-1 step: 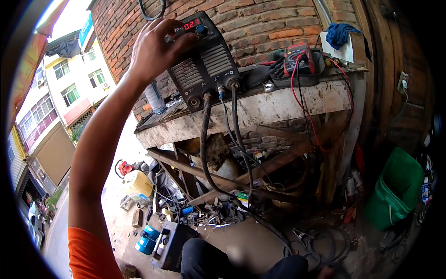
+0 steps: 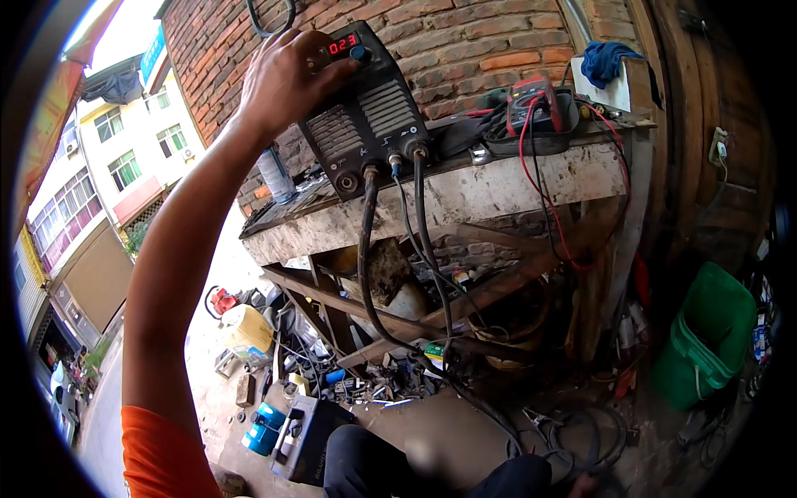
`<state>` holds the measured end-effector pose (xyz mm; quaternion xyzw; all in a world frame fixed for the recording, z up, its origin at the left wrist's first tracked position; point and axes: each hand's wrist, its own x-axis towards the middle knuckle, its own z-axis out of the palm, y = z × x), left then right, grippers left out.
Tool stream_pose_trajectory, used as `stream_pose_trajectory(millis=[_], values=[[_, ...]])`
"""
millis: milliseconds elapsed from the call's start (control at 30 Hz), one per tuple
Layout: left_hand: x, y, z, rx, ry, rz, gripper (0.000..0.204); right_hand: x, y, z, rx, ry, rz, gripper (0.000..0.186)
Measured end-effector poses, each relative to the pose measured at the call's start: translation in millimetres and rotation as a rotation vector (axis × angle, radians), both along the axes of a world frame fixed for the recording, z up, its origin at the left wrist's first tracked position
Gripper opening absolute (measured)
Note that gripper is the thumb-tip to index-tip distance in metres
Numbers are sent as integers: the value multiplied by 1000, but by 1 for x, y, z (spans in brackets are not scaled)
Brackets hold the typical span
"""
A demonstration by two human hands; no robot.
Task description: The person uses a multimeter to test the electrical connections of a disassembled electronic device on a workbench. They then move to the floor to adjust a welding machine and handle its cables.
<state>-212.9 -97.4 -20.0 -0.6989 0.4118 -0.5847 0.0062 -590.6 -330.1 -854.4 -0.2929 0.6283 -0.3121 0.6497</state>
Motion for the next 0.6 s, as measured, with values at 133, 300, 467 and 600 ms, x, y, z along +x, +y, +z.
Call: stream_pose_trajectory(millis=[133,300,467,600], values=[[7,-26,-1,76,-69,202,56,-22,-5,-6,-35,-4,-46,43],[8,-37,-4,76,-87,135,42,-36,-2,-16,-39,-24,-88,47],[16,-15,1,219,-224,-64,32,-32,11,-25,-16,-35,-77,52],[-50,-1,-27,-82,12,-227,38,-40,12,-31,-11,-48,-122,55]])
